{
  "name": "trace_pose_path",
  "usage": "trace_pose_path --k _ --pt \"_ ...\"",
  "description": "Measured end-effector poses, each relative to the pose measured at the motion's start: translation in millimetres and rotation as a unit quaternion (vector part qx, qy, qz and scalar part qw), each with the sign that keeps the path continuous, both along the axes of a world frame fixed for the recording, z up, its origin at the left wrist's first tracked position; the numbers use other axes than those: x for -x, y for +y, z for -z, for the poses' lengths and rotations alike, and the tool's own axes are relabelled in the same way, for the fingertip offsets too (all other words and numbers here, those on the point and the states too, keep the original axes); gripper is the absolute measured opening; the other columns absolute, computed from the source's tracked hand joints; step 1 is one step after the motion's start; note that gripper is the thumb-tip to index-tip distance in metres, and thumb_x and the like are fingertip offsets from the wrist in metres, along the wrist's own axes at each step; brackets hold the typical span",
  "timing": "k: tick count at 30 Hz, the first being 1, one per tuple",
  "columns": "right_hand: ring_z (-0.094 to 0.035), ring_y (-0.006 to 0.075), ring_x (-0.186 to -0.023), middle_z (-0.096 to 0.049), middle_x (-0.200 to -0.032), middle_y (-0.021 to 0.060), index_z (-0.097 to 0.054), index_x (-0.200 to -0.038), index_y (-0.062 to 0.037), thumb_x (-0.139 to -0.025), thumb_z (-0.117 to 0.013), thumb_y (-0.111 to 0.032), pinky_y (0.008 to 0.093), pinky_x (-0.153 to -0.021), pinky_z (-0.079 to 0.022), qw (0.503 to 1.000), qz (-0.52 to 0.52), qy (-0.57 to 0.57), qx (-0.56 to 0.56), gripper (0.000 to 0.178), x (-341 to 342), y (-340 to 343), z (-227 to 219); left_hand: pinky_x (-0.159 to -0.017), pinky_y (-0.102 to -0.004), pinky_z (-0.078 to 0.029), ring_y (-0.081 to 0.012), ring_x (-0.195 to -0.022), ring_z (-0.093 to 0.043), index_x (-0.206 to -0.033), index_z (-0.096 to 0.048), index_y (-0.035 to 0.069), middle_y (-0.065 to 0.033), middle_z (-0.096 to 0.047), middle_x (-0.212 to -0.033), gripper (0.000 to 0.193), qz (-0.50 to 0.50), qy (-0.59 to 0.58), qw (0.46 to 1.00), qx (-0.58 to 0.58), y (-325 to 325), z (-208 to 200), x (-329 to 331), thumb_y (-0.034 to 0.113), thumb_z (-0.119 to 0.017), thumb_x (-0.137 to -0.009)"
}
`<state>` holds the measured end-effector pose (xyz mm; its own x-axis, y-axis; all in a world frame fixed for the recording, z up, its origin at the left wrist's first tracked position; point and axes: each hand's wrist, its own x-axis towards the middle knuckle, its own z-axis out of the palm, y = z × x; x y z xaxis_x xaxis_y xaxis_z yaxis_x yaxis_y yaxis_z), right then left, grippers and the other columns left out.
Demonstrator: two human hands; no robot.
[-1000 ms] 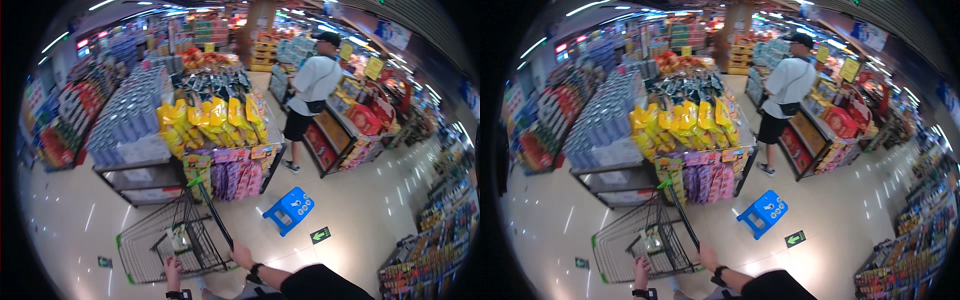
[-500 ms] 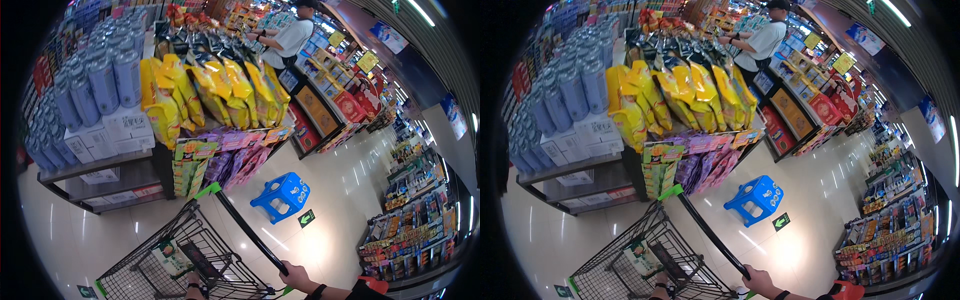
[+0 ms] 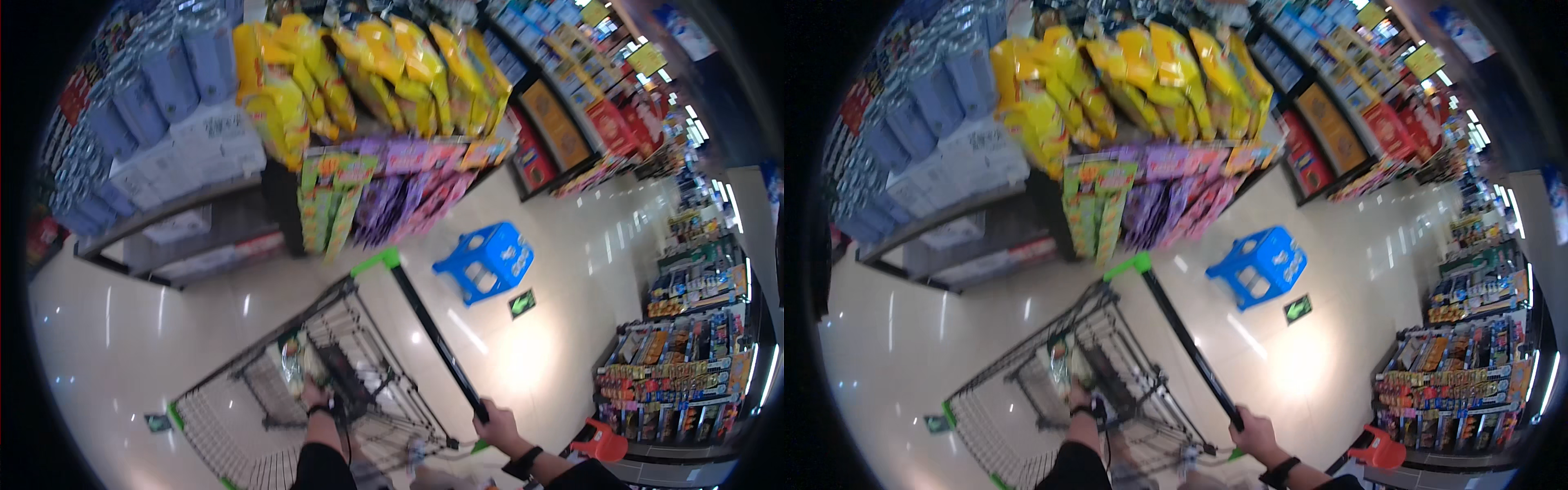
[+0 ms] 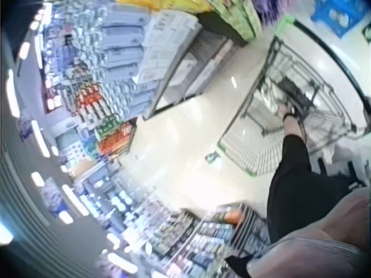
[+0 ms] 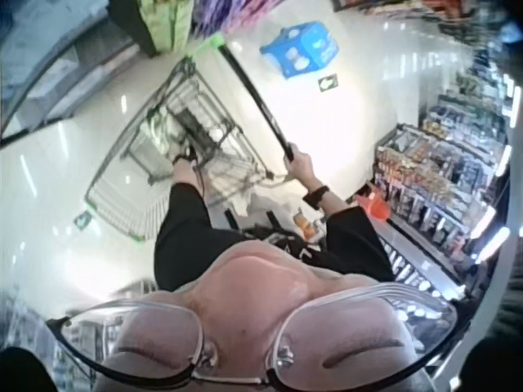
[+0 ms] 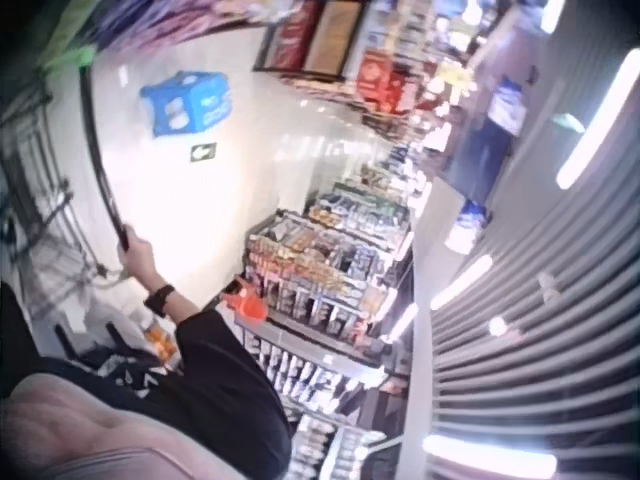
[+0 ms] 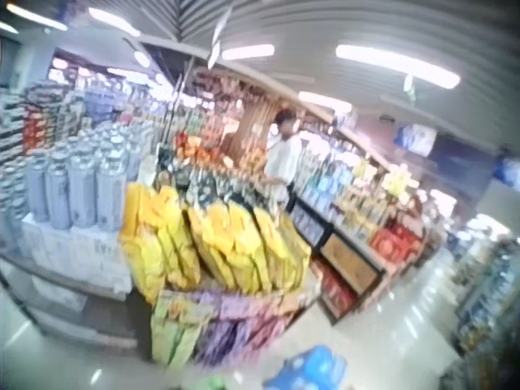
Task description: Select various grocery items including canisters and snacks from supermarket shelves and place them into a shopping cart.
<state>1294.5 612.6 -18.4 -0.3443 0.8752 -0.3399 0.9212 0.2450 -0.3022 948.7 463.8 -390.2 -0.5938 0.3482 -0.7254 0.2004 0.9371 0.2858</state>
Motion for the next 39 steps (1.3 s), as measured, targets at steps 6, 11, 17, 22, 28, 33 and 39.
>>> trace_pose_path --k 6,11,17,22,28,33,39 --pt "-0.067 0.0393 -0.062 -0.067 -0.073 0.0187 -0.057 -0.124 -0.0082 -0.081 -0.069 -0.017 0.0487 -0.058 -0.054 0.995 -0.039 0.09 -0.034 0.046 -15.3 9.1 5.5 -0.069 -0.0378 -0.053 -0.0213 -0.086 -0.067 -0.124 -0.059 -0.002 -0.0092 -0.068 -0.108 0.039 -0.65 -0.058 0.656 -0.379 -12.9 -96.7 16.7 0.022 -0.07 -0.096" --pt "-0.069 0.038 -0.073 -0.07 -0.084 0.0175 -0.056 -0.126 -0.008 -0.083 -0.069 -0.018 0.0487 -0.065 -0.056 0.995 -0.043 0.091 -0.002 0.046 -22.9 8.2 3.3 -0.077 -0.0332 -0.053 -0.018 -0.096 -0.065 -0.127 -0.057 -0.005 -0.0094 -0.066 -0.115 0.04 -0.567 0.04 0.708 -0.419 -27.6 -301.6 -48.4 0.02 -0.069 -0.098" --pt "-0.054 0.0404 -0.12 -0.056 -0.133 0.0217 -0.054 -0.134 0.0 -0.086 -0.075 -0.032 0.0459 -0.106 -0.042 0.903 -0.101 0.407 -0.094 0.061 -38.2 9.6 -23.6 -0.09 -0.0309 -0.052 -0.0155 -0.107 -0.062 -0.134 -0.053 -0.002 -0.0079 -0.063 -0.124 0.041 -0.389 0.06 0.685 -0.613 -20.1 -501.6 -211.9 0.014 -0.067 -0.099" --pt "-0.056 0.0168 -0.121 -0.058 -0.135 0.0124 -0.04 -0.144 -0.0051 -0.085 -0.08 -0.024 0.0339 -0.097 -0.05 0.568 0.013 0.658 0.495 0.073 -111.0 -16.2 -133.0 -0.094 -0.0307 -0.052 -0.0158 -0.106 -0.064 -0.132 -0.056 0.0 -0.0078 -0.066 -0.12 0.042 -0.156 0.015 0.798 -0.582 -18.3 -543.1 -376.1 0.011 -0.07 -0.095" --pt "-0.07 0.019 -0.099 -0.068 -0.114 0.0084 -0.053 -0.13 -0.0026 -0.087 -0.075 -0.004 0.0339 -0.087 -0.058 0.561 0.181 0.726 0.354 0.048 -217.1 26.0 -204.5 -0.098 -0.0378 -0.052 -0.0211 -0.109 -0.066 -0.129 -0.059 -0.001 -0.0109 -0.068 -0.12 0.056 0.241 -0.185 0.9 -0.312 21.6 -569.6 -416.1 0.021 -0.083 -0.083" --pt "-0.07 0.0187 -0.1 -0.07 -0.115 0.0091 -0.054 -0.128 -0.0021 -0.082 -0.08 -0.002 0.0322 -0.087 -0.057 0.613 0.152 0.731 0.257 0.053 -271.2 30.2 -209.5 -0.1 -0.0347 -0.05 -0.0205 -0.114 -0.064 -0.143 -0.049 0.001 -0.0117 -0.066 -0.128 0.071 0.075 -0.323 0.815 -0.476 38.6 -571.7 -426.3 0.024 -0.082 -0.085" --pt "-0.068 0.0143 -0.094 -0.071 -0.111 0.0078 -0.059 -0.123 -0.0005 -0.085 -0.081 -0.011 0.0293 -0.083 -0.056 0.684 0.067 0.694 0.212 0.045 -263.9 13.1 -206.7 -0.09 -0.0293 -0.053 -0.0128 -0.102 -0.066 -0.13 -0.058 0.0 -0.0066 -0.069 -0.119 0.043 0.038 -0.261 0.817 -0.513 60.3 -563.2 -447.8 0.017 -0.074 -0.094"
